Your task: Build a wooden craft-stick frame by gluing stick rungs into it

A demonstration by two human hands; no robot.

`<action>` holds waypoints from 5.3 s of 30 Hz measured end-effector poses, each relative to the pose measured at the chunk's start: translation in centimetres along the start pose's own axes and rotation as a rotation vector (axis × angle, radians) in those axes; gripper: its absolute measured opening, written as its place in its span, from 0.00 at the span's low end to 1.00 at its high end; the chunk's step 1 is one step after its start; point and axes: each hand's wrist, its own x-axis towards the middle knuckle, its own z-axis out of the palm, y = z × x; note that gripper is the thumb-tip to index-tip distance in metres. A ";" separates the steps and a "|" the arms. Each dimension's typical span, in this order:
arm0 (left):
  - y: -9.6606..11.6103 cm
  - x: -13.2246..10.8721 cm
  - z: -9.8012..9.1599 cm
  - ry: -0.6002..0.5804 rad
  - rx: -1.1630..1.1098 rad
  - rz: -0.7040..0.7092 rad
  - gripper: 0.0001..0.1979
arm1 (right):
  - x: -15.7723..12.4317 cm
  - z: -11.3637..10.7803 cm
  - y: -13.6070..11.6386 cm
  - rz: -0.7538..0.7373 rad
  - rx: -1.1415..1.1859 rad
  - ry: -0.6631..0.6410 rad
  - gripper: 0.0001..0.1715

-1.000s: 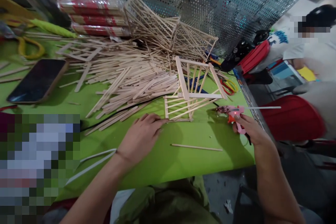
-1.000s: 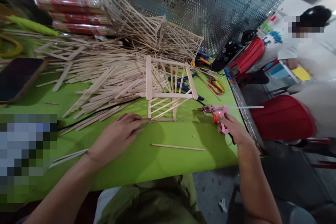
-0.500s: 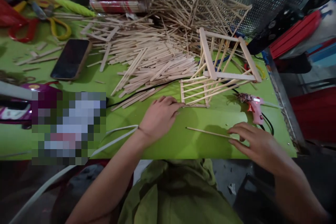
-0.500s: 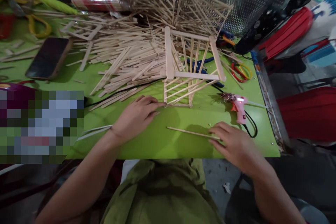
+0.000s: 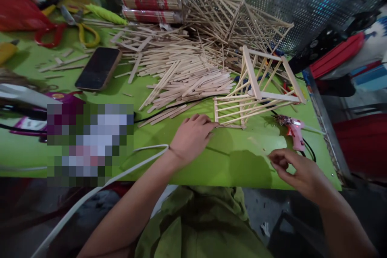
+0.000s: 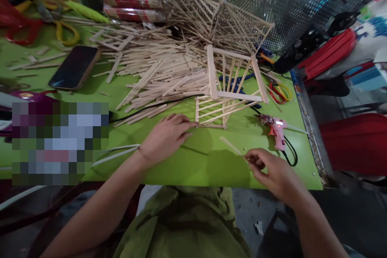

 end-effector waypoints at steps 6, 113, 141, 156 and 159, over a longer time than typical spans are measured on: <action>0.1 0.0 0.1 0.006 0.028 -0.001 0.18 | 2.4 0.1 0.2 0.175 0.625 0.335 0.12; -0.2 -1.3 1.0 0.012 0.094 0.018 0.20 | 10.7 4.9 -4.4 0.079 0.427 0.465 0.13; -0.3 -0.9 1.2 0.027 0.064 0.016 0.18 | 11.9 4.2 -5.9 0.132 0.490 0.447 0.09; 0.0 -1.0 0.8 -0.015 0.063 0.011 0.19 | 11.8 4.7 -4.7 0.154 0.526 0.425 0.14; 0.0 -1.1 0.8 -0.005 0.060 0.018 0.19 | 11.8 4.6 -4.7 0.165 0.507 0.424 0.15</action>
